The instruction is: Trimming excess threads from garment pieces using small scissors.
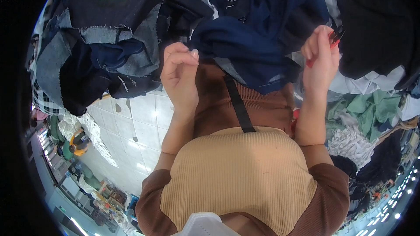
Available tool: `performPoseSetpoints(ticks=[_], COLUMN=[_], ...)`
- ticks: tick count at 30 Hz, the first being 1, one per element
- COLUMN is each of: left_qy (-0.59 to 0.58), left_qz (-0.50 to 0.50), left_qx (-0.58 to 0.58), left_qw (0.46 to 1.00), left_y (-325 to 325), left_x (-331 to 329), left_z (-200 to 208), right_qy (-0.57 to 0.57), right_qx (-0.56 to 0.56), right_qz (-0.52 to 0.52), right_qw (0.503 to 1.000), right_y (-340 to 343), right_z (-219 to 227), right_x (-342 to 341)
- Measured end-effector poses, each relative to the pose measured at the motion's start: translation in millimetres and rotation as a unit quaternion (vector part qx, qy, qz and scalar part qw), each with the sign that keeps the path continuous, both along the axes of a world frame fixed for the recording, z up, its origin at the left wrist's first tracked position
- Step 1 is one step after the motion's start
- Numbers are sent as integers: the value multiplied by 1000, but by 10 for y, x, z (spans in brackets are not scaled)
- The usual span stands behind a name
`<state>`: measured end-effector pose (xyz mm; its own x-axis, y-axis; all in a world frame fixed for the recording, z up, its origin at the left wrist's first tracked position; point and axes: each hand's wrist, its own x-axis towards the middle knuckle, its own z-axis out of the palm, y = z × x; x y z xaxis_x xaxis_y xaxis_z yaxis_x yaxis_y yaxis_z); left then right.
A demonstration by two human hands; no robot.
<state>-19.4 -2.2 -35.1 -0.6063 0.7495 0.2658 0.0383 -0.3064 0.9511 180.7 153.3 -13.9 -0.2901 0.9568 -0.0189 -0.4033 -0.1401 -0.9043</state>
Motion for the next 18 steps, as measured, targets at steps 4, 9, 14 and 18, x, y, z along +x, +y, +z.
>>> performPoseSetpoints(ticks=[4, 9, 14, 18], left_qy=[86, 381, 505, 503], left_qz=[36, 92, 138, 79], left_qx=[-51, 14, 43, 65], left_qw=[994, 920, 851, 858], left_y=[24, 181, 190, 191], left_x=[58, 122, 78, 48], left_z=[23, -55, -151, -215], right_qy=[-81, -74, -144, -161], right_qx=[-21, -76, -64, -132], right_qz=[4, 303, 314, 342], right_qw=[996, 947, 936, 916], right_y=[-168, -554, -638, -603], right_z=[-107, 133, 31, 98], right_x=[30, -320, -403, -379])
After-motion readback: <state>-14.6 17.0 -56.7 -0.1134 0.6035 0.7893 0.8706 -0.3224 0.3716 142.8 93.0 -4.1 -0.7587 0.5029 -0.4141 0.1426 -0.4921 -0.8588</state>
